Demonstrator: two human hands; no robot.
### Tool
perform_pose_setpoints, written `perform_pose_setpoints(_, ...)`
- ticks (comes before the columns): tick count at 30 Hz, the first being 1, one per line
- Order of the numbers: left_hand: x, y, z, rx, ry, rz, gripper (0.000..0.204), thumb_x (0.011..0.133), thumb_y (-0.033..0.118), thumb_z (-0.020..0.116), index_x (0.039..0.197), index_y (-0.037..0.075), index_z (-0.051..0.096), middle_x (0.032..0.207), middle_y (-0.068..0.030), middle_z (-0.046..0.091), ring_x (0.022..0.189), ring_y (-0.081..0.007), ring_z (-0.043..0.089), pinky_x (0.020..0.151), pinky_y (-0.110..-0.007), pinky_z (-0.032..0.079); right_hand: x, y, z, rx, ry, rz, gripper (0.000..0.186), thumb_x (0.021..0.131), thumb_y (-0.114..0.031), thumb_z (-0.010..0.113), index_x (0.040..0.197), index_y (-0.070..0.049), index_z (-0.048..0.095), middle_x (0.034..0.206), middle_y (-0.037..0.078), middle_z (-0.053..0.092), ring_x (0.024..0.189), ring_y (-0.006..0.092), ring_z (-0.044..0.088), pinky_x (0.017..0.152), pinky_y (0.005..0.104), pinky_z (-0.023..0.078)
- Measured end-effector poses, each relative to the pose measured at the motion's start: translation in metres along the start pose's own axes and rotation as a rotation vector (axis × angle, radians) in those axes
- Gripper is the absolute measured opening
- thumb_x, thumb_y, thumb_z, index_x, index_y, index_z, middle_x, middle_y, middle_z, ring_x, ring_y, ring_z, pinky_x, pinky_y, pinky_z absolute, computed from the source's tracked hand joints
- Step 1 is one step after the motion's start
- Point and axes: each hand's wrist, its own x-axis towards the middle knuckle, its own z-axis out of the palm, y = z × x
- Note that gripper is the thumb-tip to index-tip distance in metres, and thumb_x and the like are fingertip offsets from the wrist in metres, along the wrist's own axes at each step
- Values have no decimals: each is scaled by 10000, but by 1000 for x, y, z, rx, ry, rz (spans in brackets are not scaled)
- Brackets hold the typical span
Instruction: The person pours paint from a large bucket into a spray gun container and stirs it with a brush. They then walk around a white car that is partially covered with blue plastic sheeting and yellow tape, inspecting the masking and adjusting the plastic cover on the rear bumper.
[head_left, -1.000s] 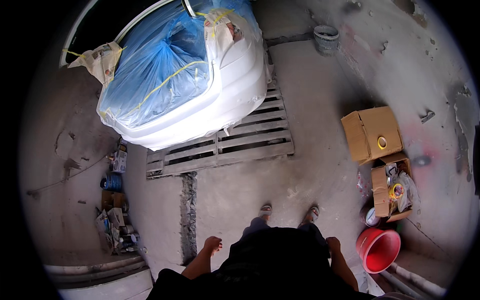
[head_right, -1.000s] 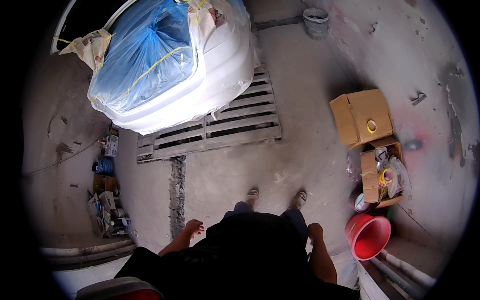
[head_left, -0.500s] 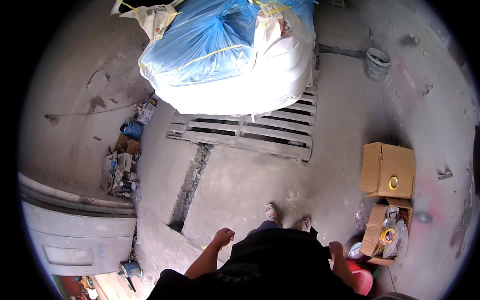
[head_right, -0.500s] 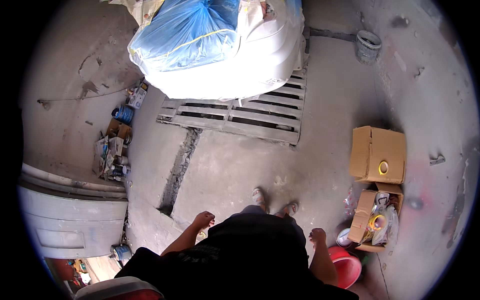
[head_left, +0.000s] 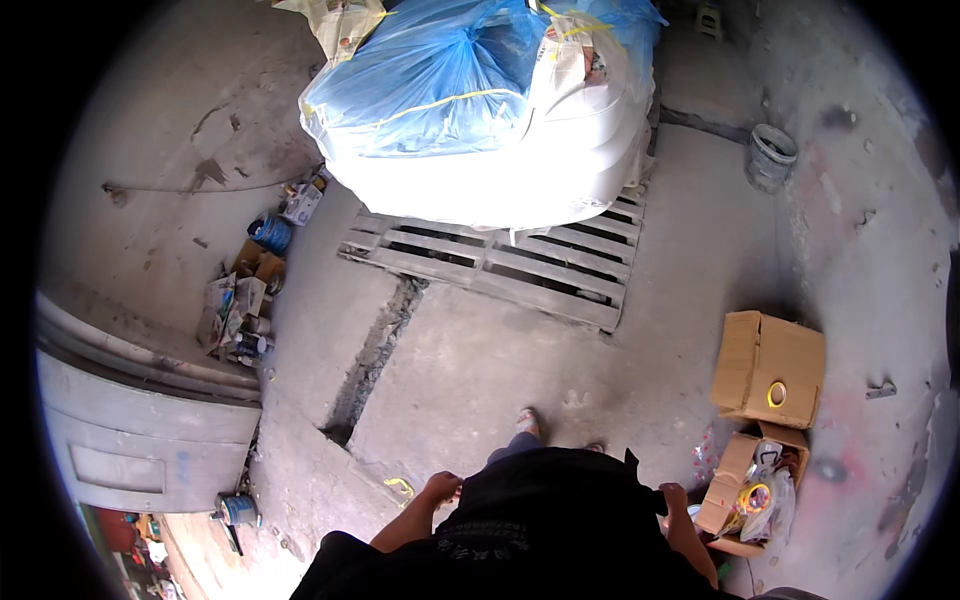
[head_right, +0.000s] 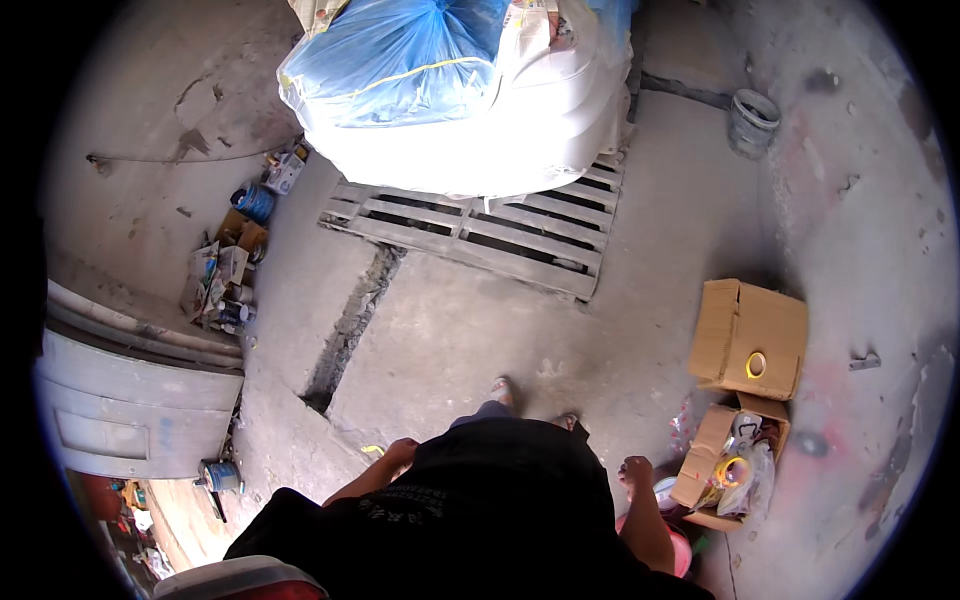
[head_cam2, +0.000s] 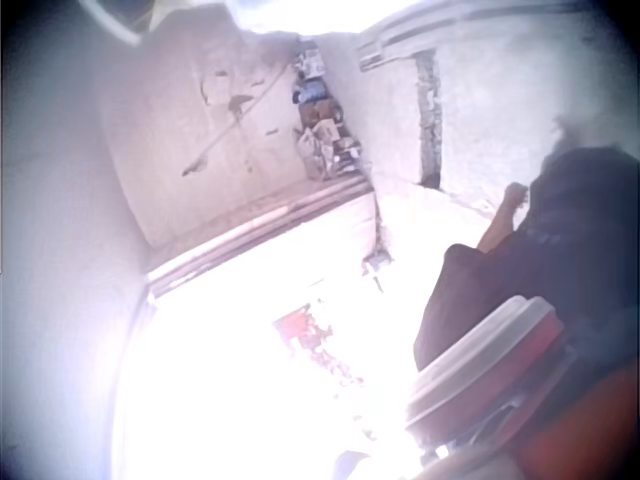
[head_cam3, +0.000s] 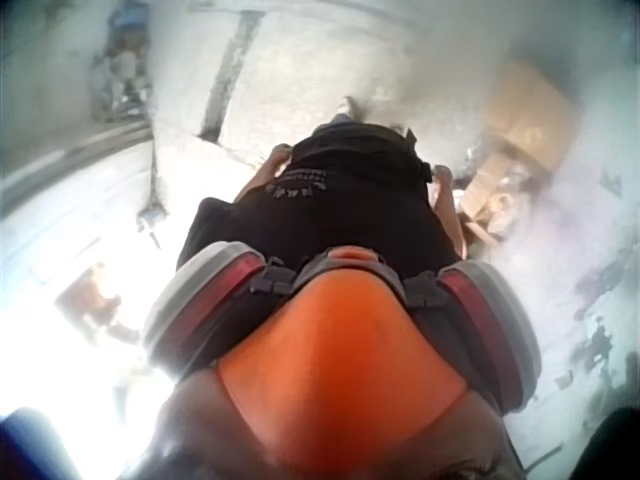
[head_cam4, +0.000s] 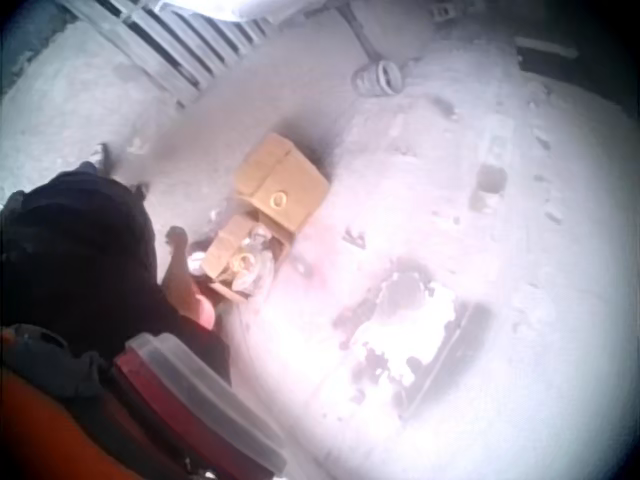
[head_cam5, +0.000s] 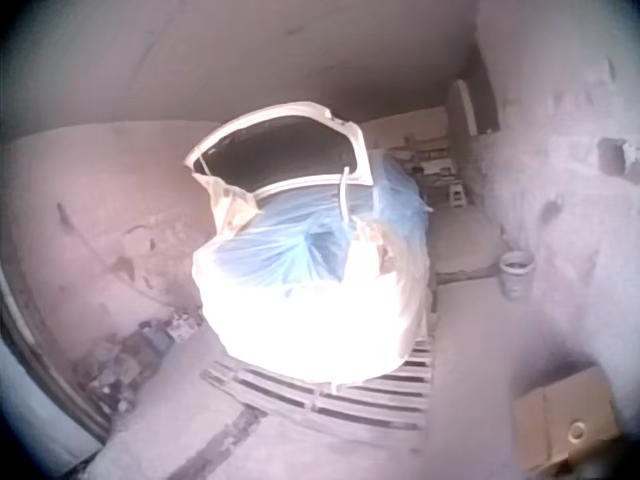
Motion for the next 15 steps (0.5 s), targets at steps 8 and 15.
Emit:
perform_pose_setpoints(8, 19, 37, -5, -26, 21, 162, 239, 800, 216, 574, 917, 8, 586, 734, -74, 613, 633, -155, 589, 517, -277, 454, -12, 16, -1, 7, -6, 13, 63, 815, -62, 496, 757, -88, 498, 579, 25, 455, 450, 122, 442, 379, 227, 331)
perform_pose_setpoints(15, 9, 58, -7, 45, 20, 172, 245, 786, 209, 578, 916, 4, 602, 727, -72, 612, 634, -156, 588, 535, -289, 459, -36, 3, 9, 116, 6, 80, 124, 809, -55, 479, 698, -104, 452, 551, 11, 419, 429, 112, 413, 381, 243, 334)
